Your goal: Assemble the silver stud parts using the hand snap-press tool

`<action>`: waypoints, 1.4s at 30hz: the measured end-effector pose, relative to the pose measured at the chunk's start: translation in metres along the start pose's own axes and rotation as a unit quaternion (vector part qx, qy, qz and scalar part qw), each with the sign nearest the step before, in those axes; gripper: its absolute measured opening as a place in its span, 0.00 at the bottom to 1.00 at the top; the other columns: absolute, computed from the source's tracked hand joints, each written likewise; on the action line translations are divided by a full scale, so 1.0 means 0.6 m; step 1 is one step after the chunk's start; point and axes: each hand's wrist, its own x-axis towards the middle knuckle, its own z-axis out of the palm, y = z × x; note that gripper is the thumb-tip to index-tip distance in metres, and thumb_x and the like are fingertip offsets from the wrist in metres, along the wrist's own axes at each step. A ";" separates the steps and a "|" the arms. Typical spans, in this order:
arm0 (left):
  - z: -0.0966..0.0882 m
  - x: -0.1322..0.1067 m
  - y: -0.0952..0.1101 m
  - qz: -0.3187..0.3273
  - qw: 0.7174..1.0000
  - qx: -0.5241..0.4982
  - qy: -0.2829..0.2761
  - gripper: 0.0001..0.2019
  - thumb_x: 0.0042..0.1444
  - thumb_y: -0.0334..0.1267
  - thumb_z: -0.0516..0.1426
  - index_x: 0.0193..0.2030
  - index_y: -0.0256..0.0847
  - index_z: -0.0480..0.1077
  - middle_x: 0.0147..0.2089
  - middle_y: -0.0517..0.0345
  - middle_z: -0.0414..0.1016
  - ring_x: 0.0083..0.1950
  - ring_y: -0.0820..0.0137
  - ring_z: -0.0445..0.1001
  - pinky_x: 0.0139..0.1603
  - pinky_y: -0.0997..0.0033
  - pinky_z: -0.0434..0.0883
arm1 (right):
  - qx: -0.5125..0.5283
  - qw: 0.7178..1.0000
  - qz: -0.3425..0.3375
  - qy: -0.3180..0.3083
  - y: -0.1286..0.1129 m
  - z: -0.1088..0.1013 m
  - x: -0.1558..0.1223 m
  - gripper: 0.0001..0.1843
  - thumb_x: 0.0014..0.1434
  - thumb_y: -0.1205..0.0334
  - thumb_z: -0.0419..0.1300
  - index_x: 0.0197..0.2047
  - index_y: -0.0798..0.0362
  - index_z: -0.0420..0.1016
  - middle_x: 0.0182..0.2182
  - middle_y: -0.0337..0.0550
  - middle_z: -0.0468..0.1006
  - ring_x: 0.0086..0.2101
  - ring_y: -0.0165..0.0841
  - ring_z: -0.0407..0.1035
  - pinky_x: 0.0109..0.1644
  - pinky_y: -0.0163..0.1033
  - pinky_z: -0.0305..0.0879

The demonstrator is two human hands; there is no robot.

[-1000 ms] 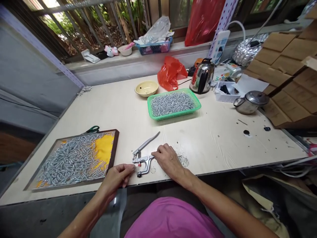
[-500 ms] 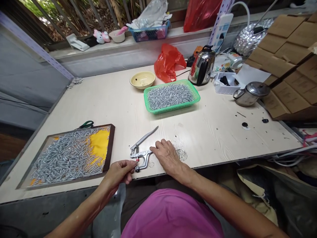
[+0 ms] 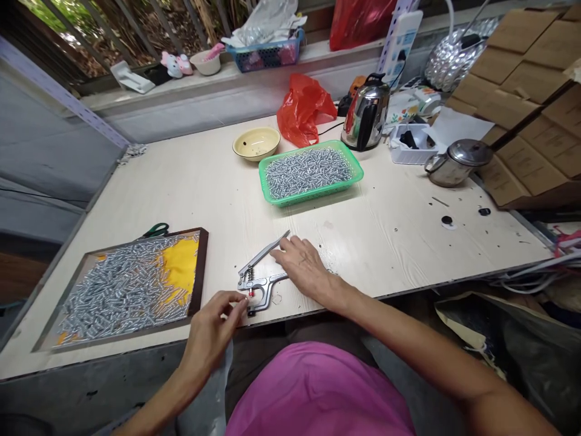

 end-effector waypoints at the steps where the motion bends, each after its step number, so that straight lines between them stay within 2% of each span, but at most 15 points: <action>1: 0.004 -0.009 0.000 0.046 0.999 0.009 0.007 0.08 0.53 0.44 0.58 0.34 0.44 0.75 0.36 0.52 0.78 0.36 0.64 0.75 0.38 0.68 0.71 | -0.012 1.000 -0.003 0.005 0.005 -0.003 0.012 0.10 0.65 0.69 0.50 0.42 0.50 0.72 0.37 0.45 0.69 0.38 0.36 0.58 0.37 0.40 0.51; 3: 0.016 -0.024 -0.006 0.104 0.994 0.017 -0.002 0.05 0.54 0.40 0.58 0.35 0.46 0.76 0.44 0.51 0.78 0.45 0.61 0.74 0.48 0.65 0.69 | -0.031 0.999 -0.017 0.005 0.014 -0.007 0.037 0.11 0.64 0.72 0.49 0.42 0.51 0.71 0.38 0.46 0.69 0.40 0.37 0.58 0.37 0.40 0.52; 5: 0.029 -0.034 -0.016 0.141 0.989 0.048 -0.008 0.05 0.55 0.38 0.57 0.35 0.46 0.76 0.48 0.51 0.77 0.47 0.60 0.74 0.51 0.62 0.68 | -0.041 0.998 -0.045 -0.013 0.022 -0.006 0.060 0.12 0.64 0.73 0.48 0.38 0.53 0.71 0.37 0.46 0.68 0.39 0.36 0.57 0.37 0.40 0.52; 10: 0.045 -0.049 -0.041 0.245 0.948 0.202 0.012 0.09 0.60 0.33 0.51 0.40 0.43 0.73 0.52 0.52 0.75 0.44 0.63 0.74 0.45 0.62 0.70 | -0.020 0.987 -0.147 -0.061 0.057 0.012 0.107 0.10 0.65 0.71 0.48 0.35 0.54 0.68 0.35 0.44 0.68 0.36 0.34 0.57 0.35 0.38 0.50; 13: 0.039 -0.049 -0.038 0.250 0.945 0.210 0.009 0.09 0.61 0.34 0.51 0.39 0.42 0.72 0.53 0.52 0.75 0.43 0.64 0.74 0.45 0.63 0.71 | -0.015 0.985 -0.154 -0.071 0.067 0.015 0.122 0.09 0.65 0.69 0.49 0.34 0.55 0.67 0.36 0.44 0.69 0.37 0.33 0.58 0.33 0.38 0.48; 15: 0.032 -0.040 -0.030 0.202 0.967 0.159 -0.005 0.09 0.61 0.37 0.52 0.38 0.42 0.73 0.48 0.52 0.77 0.43 0.65 0.74 0.44 0.64 0.71 | -0.024 0.986 -0.146 -0.071 0.063 0.010 0.123 0.10 0.65 0.69 0.48 0.34 0.55 0.68 0.36 0.44 0.69 0.37 0.33 0.58 0.33 0.38 0.48; 18: 0.022 -0.017 -0.021 0.015 0.999 0.017 -0.040 0.12 0.58 0.46 0.54 0.37 0.40 0.73 0.32 0.56 0.76 0.33 0.68 0.73 0.31 0.71 0.71 | -0.057 0.987 -0.127 -0.083 0.049 -0.001 0.116 0.10 0.65 0.71 0.49 0.33 0.55 0.68 0.35 0.44 0.69 0.35 0.33 0.57 0.34 0.38 0.47; 20: 0.017 0.000 -0.022 -0.111 0.989 -0.092 -0.042 0.17 0.54 0.51 0.56 0.36 0.38 0.72 0.24 0.60 0.71 0.24 0.72 0.68 0.19 0.76 0.64 | -0.071 0.985 -0.128 -0.088 0.042 -0.008 0.110 0.10 0.65 0.71 0.49 0.33 0.55 0.68 0.35 0.44 0.69 0.34 0.33 0.56 0.35 0.39 0.47; 23: 0.014 0.015 -0.030 -0.199 0.963 -0.177 -0.049 0.20 0.47 0.54 0.60 0.33 0.35 0.71 0.15 0.67 0.62 0.15 0.79 0.56 0.13 0.80 0.53 | -0.073 0.985 -0.132 -0.087 0.039 -0.012 0.106 0.10 0.65 0.71 0.49 0.35 0.55 0.68 0.36 0.44 0.69 0.35 0.33 0.56 0.34 0.39 0.47; 26: 0.012 0.019 -0.031 -0.233 0.953 -0.177 -0.083 0.21 0.44 0.55 0.62 0.29 0.35 0.69 0.11 0.69 0.58 0.12 0.81 0.51 0.12 0.81 0.48 | -0.079 0.985 -0.124 -0.091 0.040 -0.009 0.107 0.10 0.65 0.72 0.48 0.34 0.55 0.68 0.36 0.44 0.69 0.35 0.34 0.56 0.35 0.40 0.47; 32: 0.006 0.025 -0.014 -0.252 0.947 -0.168 -0.105 0.21 0.39 0.55 0.63 0.26 0.37 0.66 0.16 0.68 0.64 0.12 0.83 0.56 0.11 0.81 0.49 | -0.110 0.981 -0.139 -0.083 0.043 0.002 0.114 0.10 0.65 0.70 0.49 0.34 0.55 0.69 0.35 0.44 0.70 0.38 0.36 0.57 0.38 0.42 0.47; 38: -0.005 0.037 -0.015 -0.264 0.936 -0.153 -0.173 0.22 0.38 0.56 0.62 0.26 0.37 0.65 0.18 0.68 0.66 0.10 0.82 0.57 0.10 0.80 0.50 | -0.126 0.978 -0.151 -0.072 0.049 0.010 0.115 0.09 0.65 0.71 0.50 0.35 0.56 0.70 0.34 0.44 0.71 0.37 0.36 0.57 0.38 0.42 0.47; 42: -0.010 0.042 -0.012 -0.260 0.935 -0.135 -0.198 0.20 0.40 0.55 0.61 0.25 0.37 0.65 0.18 0.68 0.66 0.10 0.82 0.59 0.11 0.81 0.51 | -0.127 0.978 -0.148 -0.077 0.050 0.012 0.110 0.08 0.65 0.70 0.50 0.36 0.56 0.70 0.35 0.45 0.70 0.36 0.35 0.57 0.38 0.41 0.47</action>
